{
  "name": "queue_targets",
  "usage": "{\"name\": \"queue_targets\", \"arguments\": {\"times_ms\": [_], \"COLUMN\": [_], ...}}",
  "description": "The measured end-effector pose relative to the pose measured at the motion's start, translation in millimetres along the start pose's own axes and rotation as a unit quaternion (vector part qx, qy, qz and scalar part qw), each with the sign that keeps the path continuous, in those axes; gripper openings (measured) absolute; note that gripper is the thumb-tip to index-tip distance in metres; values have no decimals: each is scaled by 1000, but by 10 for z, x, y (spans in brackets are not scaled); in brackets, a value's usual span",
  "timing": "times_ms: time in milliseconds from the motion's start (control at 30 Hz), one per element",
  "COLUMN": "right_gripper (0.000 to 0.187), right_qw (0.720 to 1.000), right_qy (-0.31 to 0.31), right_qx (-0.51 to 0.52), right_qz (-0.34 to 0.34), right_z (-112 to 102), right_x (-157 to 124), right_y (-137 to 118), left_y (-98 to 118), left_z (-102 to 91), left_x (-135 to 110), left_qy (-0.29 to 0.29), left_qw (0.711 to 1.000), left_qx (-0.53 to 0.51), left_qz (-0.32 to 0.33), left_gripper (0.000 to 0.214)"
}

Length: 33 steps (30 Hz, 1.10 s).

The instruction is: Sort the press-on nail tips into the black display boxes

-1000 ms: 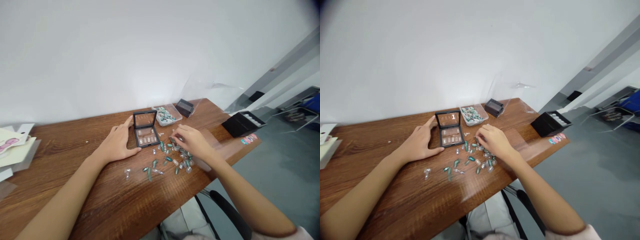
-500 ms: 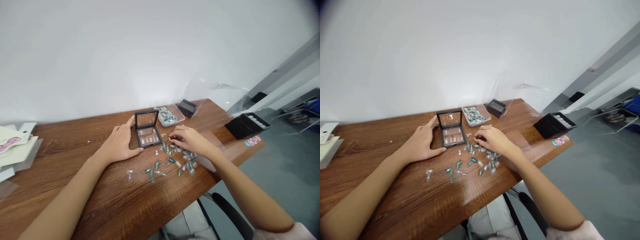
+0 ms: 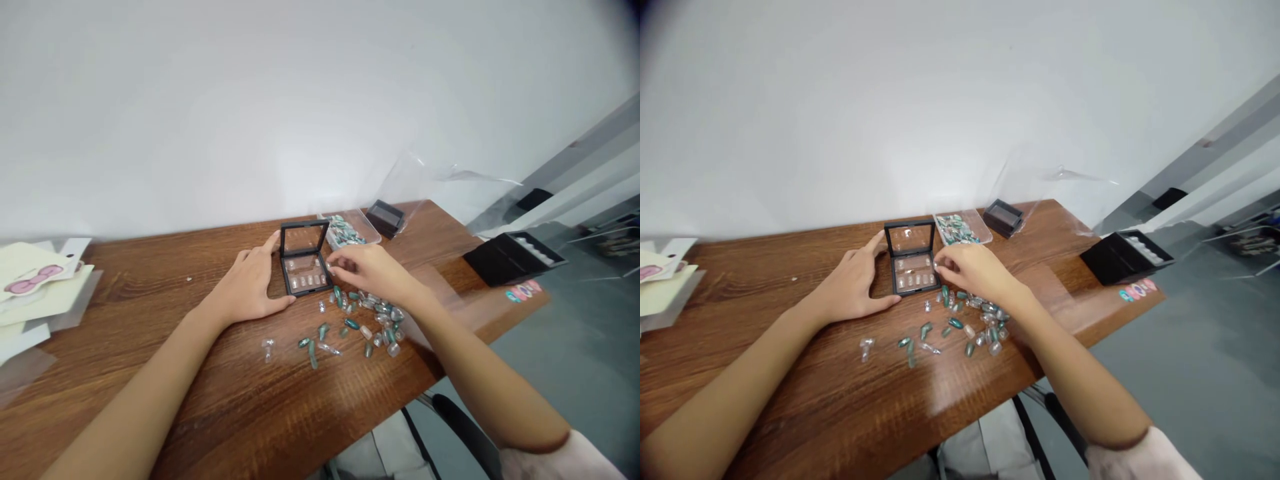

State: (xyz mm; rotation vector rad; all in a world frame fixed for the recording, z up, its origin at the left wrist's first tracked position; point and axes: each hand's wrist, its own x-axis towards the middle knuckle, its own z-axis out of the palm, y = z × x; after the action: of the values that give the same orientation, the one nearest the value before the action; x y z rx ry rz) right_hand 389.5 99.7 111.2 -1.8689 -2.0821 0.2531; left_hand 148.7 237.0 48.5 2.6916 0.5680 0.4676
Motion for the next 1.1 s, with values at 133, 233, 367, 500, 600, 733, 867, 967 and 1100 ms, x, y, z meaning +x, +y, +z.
{"name": "queue_targets", "arguments": {"times_ms": [133, 233, 367, 500, 600, 733, 867, 967, 1100], "right_gripper": [15, 16, 17, 17, 18, 20, 21, 19, 19], "right_qw": [999, 998, 996, 995, 995, 997, 1000, 1000, 999], "right_qy": [-13, -11, -18, -19, -18, -15, 4, 10, -41], "right_qx": [-38, -69, -83, -100, -101, -74, -11, -4, -14], "right_qz": [8, 2, -8, -14, -14, -8, 7, 18, 4], "right_z": [127, 208, 258, 284, 297, 240, 71, -35, -37], "right_x": [229, 304, 313, 322, 330, 289, 159, 49, -15], "right_y": [-60, -45, -14, -2, -3, -18, 18, 113, 235], "left_y": [-12, -9, -7, -11, -15, -11, 0, -3, -13], "left_z": [7, 7, 6, 7, 9, 0, -16, -15, -2], "left_x": [-6, -9, -9, -9, -8, -1, 8, 9, 7], "left_qy": [0, 1, -4, -3, -1, -5, -13, -12, -9], "left_qw": [1000, 1000, 1000, 1000, 1000, 1000, 1000, 1000, 1000], "left_qx": [-3, -3, 2, 1, -1, -2, -3, -8, -6], "left_qz": [3, 5, -3, -1, 4, 2, -3, -2, 0], "left_gripper": [123, 124, 127, 126, 125, 124, 122, 123, 125]}}
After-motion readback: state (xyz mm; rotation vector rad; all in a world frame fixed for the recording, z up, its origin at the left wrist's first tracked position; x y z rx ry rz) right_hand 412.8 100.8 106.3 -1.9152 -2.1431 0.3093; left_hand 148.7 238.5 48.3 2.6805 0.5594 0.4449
